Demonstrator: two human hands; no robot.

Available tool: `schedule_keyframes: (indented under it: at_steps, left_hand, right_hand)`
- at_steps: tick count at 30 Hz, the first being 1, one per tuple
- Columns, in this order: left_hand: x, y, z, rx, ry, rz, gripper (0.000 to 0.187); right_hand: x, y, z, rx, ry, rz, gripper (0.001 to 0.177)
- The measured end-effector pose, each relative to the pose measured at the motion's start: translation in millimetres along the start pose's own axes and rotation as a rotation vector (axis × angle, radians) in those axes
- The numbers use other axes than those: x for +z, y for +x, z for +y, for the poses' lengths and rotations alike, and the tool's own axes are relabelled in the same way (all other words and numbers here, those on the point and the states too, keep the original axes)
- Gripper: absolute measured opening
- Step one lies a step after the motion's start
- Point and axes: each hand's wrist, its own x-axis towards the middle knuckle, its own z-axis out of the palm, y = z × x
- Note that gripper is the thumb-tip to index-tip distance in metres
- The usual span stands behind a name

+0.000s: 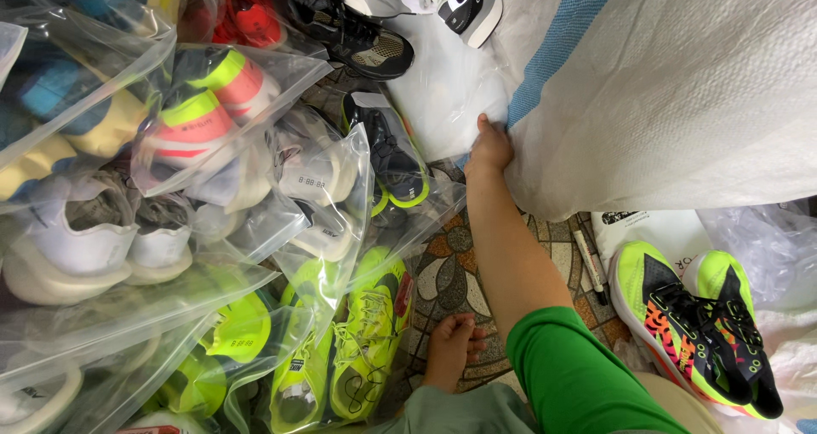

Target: The person places pairs of athletic shoes into clear plastic bags, seals the bags by hand, and adds them to a pile of other bagged shoes.

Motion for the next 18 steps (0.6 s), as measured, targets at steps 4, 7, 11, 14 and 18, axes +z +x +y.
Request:
schedule_keyframes:
  at_steps: [4, 7, 11, 14, 18]
  left_hand:
    - [1, -1, 0, 0.014, 0.027, -0.021, 0.028]
    - [1, 1, -1, -0.003, 0.01, -0.011, 0.026]
    - [0, 5, -5, 0.006, -0.006, -0.011, 0.023]
    - [-1, 6, -6, 0.009, 0.004, -0.02, 0.026]
    - [-3, 10, -9, 0.001, 0.002, -0.018, 0.026]
  right_hand:
    - [10, 0, -17, 0.084, 0.086, 0.044, 0.008]
    - [10, -3, -31, 0.086, 0.138, -0.093, 0.014]
    - [6, -6, -39, 0.05, 0.324, -0.14, 0.012]
    - [-5, -3, -36, 0.091, 0.413, -0.175, 0.013]
    - [-16, 7, -39, 0.169, 0.405, -0.149, 0.027]
